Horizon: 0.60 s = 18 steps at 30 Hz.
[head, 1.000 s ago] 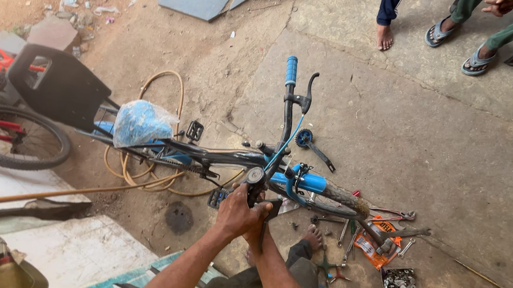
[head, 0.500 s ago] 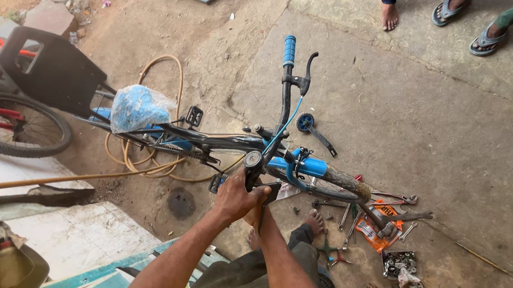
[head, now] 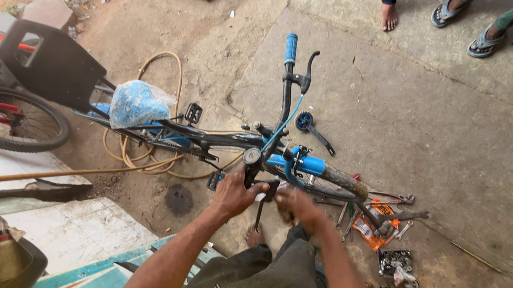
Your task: The person adjusts the handlebar brake lever using a wrench, then flips the bicycle upside down. They proceed to work on the front wheel hub, using pliers and a wrench to tighten components.
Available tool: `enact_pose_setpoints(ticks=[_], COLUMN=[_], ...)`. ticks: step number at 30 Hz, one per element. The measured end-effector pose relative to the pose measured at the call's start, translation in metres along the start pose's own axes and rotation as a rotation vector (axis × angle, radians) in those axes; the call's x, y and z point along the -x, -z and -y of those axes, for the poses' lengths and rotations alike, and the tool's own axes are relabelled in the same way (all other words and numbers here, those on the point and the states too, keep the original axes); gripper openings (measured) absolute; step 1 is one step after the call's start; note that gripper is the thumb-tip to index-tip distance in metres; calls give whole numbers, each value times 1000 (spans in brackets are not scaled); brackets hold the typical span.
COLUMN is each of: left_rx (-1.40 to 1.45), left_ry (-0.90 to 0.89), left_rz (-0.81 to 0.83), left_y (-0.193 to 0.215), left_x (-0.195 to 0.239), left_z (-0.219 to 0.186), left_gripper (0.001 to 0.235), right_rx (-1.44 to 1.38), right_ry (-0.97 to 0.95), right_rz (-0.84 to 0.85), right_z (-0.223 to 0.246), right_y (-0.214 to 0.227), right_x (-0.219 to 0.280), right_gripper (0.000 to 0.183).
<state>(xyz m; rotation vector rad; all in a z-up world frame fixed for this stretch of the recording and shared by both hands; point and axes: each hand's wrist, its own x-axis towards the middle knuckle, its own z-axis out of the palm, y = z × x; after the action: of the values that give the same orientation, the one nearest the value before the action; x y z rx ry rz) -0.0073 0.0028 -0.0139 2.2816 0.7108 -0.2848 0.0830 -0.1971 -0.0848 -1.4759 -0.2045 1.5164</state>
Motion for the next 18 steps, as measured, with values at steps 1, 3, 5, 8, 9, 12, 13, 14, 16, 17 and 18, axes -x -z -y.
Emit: enact_pose_setpoints(ticks=[1,3,5,8,9,12,13,14,16,17,18], left_rx=[6,17,7,-1,-2,-122,-66,-92,-148,-171,-194], left_ry=[-12,-38,-20,-125,-179,-89,-106,-120,-151,-176,-203], left_rz=[-14,-41,-25,-135,-185,-142,-218,-191,-145,-144,-148], left_y=[-2,-7,-8,-5,-5,-13,-16,-17,-15,-15,-15], left_x=[0,3,2,-5,-5,12,20,26,38,43,46], left_z=[2,7,8,5,5,7,8,7,2,-3,-7], left_gripper=[66,65,67,74,77,96,117,124,138,140,141], right_rx=[83,172,248,378,359,105,-7,-134,-382,-424,-463], right_ry=[-40,-120,-159,-101,-45,96,142,135,131,111,97], right_rz=[87,217,265,215,155,-60,-150,-218,-356,-397,-436], right_z=[17,40,51,46,36,-27,-48,-64,-90,-101,-109], right_y=[19,44,58,63,63,48,44,41,32,27,21], right_x=[-9,-27,-41,-53,-54,-45,-39,-37,-32,-27,-23], right_gripper=[21,22,26,24,24,26,27,24,20,19,19])
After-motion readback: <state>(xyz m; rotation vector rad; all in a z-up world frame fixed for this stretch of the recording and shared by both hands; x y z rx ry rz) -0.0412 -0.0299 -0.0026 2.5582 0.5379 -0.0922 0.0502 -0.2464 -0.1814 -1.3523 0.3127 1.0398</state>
